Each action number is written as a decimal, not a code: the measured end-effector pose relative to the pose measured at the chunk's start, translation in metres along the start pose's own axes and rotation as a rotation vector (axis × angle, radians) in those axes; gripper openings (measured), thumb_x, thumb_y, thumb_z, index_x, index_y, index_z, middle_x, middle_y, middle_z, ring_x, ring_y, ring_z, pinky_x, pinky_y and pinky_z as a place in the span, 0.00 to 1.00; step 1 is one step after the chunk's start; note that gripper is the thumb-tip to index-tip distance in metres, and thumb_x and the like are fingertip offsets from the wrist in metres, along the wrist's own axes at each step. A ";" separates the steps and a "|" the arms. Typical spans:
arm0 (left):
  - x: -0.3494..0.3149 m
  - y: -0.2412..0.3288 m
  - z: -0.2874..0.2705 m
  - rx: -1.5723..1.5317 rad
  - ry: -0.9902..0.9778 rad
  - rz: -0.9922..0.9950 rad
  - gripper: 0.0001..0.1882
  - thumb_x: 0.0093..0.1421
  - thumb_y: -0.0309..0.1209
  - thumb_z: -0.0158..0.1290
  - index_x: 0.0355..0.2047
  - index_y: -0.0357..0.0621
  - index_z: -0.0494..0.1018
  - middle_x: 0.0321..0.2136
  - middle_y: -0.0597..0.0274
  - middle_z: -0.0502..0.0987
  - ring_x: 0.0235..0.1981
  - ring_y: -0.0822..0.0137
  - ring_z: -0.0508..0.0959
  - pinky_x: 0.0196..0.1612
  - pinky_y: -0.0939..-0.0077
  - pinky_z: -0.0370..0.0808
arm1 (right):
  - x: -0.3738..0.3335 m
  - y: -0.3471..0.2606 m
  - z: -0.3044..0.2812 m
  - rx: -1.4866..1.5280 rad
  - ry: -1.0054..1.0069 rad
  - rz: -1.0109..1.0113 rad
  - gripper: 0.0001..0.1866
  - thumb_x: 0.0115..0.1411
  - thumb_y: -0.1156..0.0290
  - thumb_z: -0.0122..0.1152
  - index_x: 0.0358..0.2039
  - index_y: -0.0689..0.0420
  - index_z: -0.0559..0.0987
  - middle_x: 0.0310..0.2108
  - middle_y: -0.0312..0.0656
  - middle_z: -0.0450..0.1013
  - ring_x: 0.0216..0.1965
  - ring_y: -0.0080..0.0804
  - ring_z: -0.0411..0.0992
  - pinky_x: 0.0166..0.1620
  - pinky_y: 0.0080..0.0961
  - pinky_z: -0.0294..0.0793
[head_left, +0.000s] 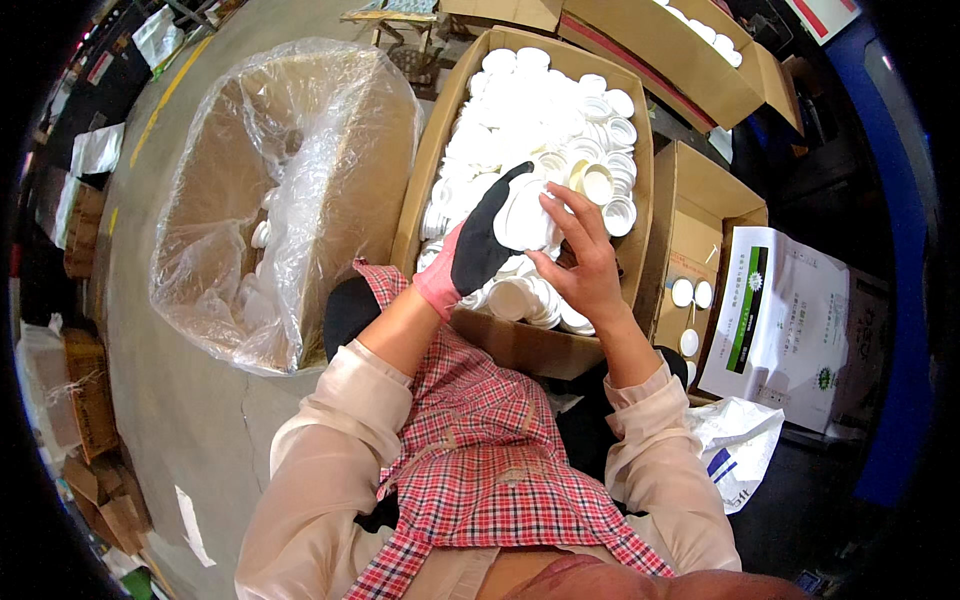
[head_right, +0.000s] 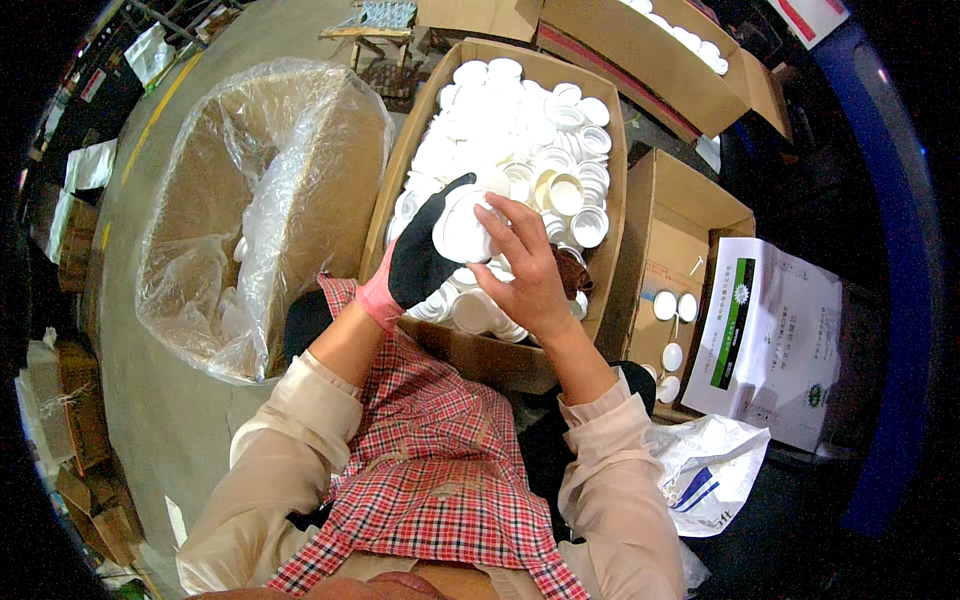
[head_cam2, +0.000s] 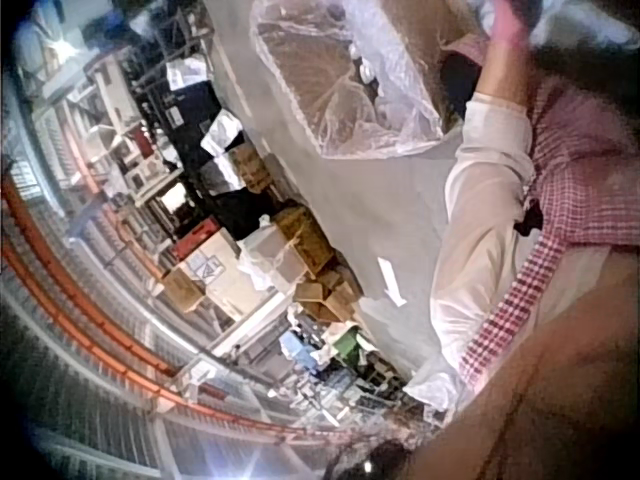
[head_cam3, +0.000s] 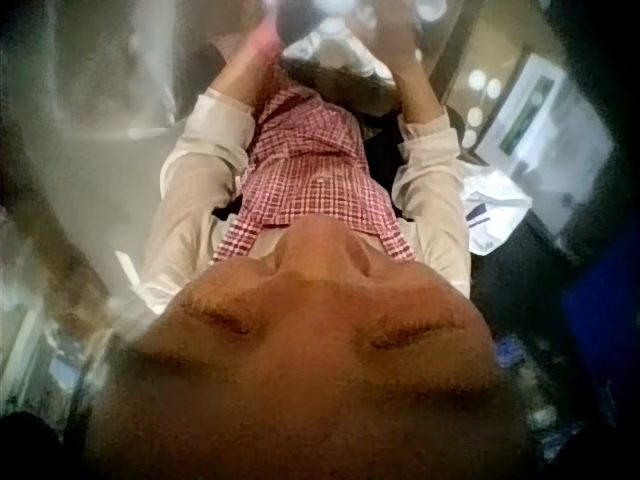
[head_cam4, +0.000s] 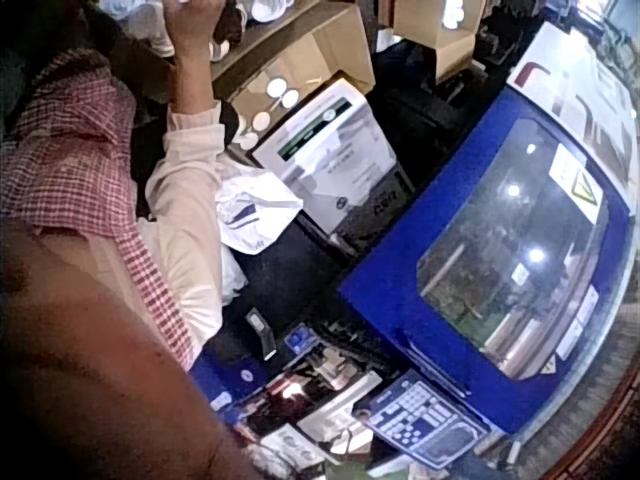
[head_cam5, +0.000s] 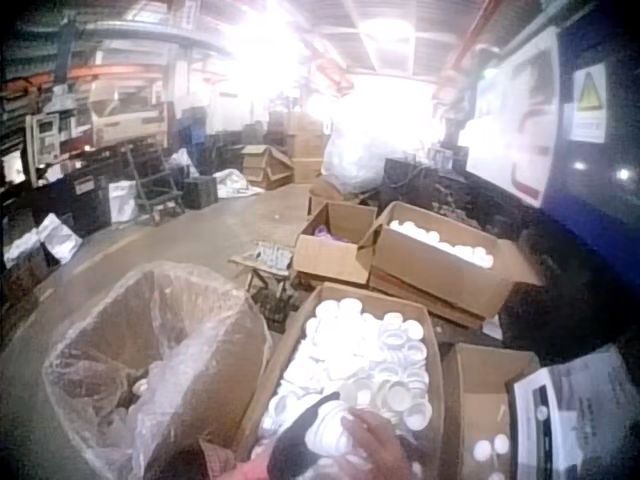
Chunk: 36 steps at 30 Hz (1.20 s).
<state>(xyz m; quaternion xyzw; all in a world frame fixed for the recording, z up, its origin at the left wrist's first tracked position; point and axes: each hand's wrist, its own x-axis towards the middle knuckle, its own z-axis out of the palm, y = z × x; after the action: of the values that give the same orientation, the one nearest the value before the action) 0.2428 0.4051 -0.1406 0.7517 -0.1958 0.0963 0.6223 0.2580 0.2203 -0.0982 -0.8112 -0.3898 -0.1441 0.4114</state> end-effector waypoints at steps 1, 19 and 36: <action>0.000 0.001 -0.001 0.030 -0.012 -0.003 0.38 0.55 0.23 0.57 0.65 0.37 0.53 0.62 0.50 0.61 0.63 0.59 0.63 0.63 0.70 0.61 | 0.000 0.000 0.000 -0.003 -0.001 0.002 0.37 0.42 0.79 0.68 0.56 0.55 0.71 0.57 0.46 0.65 0.57 0.47 0.64 0.58 0.38 0.65; 0.003 0.023 0.010 -0.534 -0.014 -0.367 0.37 0.56 0.27 0.60 0.64 0.43 0.57 0.57 0.60 0.66 0.56 0.69 0.68 0.56 0.73 0.70 | -0.003 0.012 -0.003 0.345 0.130 0.193 0.26 0.55 0.69 0.64 0.55 0.57 0.72 0.54 0.43 0.67 0.55 0.40 0.66 0.55 0.33 0.66; -0.017 0.016 0.053 0.293 -0.030 -0.251 0.32 0.55 0.26 0.56 0.59 0.31 0.59 0.42 0.34 0.74 0.44 0.39 0.75 0.47 0.59 0.73 | -0.012 0.044 0.027 0.357 0.308 0.710 0.30 0.70 0.50 0.43 0.19 0.61 0.75 0.15 0.30 0.64 0.21 0.17 0.60 0.27 0.18 0.60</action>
<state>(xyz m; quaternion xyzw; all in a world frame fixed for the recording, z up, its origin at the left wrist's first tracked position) 0.2154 0.3544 -0.1435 0.8542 -0.0936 0.0345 0.5103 0.2812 0.2193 -0.1457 -0.7800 -0.0393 -0.0431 0.6230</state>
